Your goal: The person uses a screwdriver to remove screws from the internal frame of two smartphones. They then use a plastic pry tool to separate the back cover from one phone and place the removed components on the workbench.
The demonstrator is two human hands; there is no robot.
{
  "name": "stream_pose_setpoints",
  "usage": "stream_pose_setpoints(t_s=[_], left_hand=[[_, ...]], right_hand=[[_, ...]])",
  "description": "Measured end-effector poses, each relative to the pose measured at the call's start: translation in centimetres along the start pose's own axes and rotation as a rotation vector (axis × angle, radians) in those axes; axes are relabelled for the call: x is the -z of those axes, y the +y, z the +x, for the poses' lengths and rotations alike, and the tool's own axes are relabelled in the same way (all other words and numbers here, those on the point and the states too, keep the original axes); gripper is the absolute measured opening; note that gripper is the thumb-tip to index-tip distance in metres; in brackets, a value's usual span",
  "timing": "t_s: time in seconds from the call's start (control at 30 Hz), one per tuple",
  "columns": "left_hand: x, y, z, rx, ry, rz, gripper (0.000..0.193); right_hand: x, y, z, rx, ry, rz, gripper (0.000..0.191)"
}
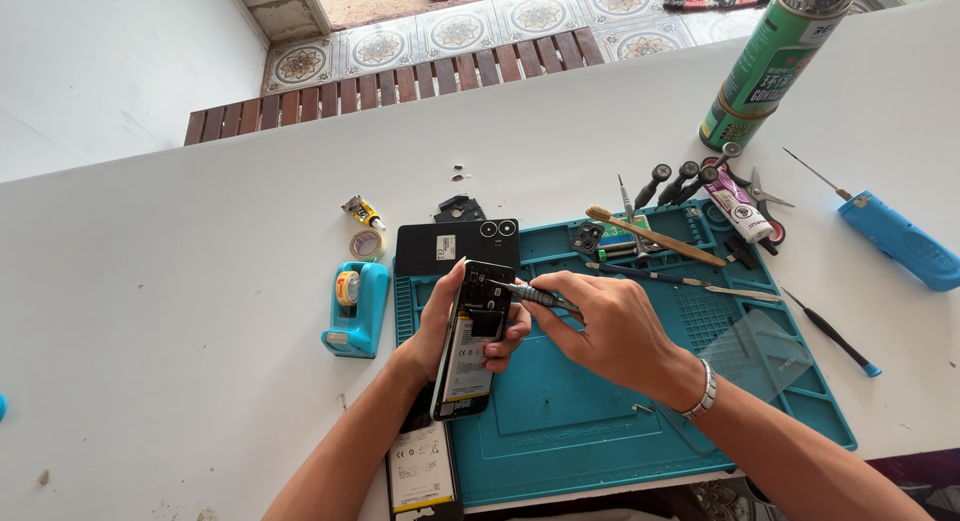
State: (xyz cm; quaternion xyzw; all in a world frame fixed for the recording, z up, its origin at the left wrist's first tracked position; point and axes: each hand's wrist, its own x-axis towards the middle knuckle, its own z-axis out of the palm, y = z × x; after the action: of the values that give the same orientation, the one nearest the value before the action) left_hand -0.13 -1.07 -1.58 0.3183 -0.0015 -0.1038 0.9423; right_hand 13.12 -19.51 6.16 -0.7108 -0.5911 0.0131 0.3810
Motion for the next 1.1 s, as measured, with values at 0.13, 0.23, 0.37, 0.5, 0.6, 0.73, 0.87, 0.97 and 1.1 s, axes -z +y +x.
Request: stream_pose_setpoints(t_s=[0.13, 0.23, 0.37, 0.5, 0.6, 0.73, 0.87, 0.97, 1.1], left_hand=[[0.0, 0.0, 0.0, -0.002, 0.017, 0.014, 0.080], [0.0, 0.0, 0.1, -0.012, 0.027, 0.040, 0.080], [0.0, 0.0, 0.2, -0.011, -0.004, 0.024, 0.081], [0.2, 0.3, 0.1, 0.009, 0.049, 0.052, 0.080], [0.4, 0.2, 0.4, -0.031, -0.016, 0.080, 0.082], [0.8, 0.0, 0.6, -0.027, -0.023, 0.077, 0.082], [1.2, -0.1, 0.8, -0.029, -0.016, 0.090, 0.081], [1.4, -0.2, 0.9, -0.037, -0.030, 0.102, 0.082], [1.4, -0.3, 0.8, -0.027, -0.035, 0.110, 0.083]], right_hand=[[0.0, 0.0, 0.0, 0.002, 0.011, 0.001, 0.023], [0.0, 0.0, 0.1, -0.002, 0.013, 0.001, 0.023], [0.0, 0.1, 0.1, 0.007, 0.029, -0.007, 0.023], [-0.2, 0.3, 0.2, -0.040, 0.026, -0.039, 0.027], [-0.4, 0.5, 0.2, -0.006, 0.048, -0.036, 0.028], [-0.4, 0.8, 0.1, -0.029, 0.038, -0.021, 0.028], [-0.5, 0.9, 0.1, -0.043, 0.029, -0.017, 0.027], [-0.5, 1.0, 0.1, -0.038, 0.029, -0.003, 0.027], [-0.3, 1.0, 0.0, 0.020, 0.062, -0.003, 0.028]])
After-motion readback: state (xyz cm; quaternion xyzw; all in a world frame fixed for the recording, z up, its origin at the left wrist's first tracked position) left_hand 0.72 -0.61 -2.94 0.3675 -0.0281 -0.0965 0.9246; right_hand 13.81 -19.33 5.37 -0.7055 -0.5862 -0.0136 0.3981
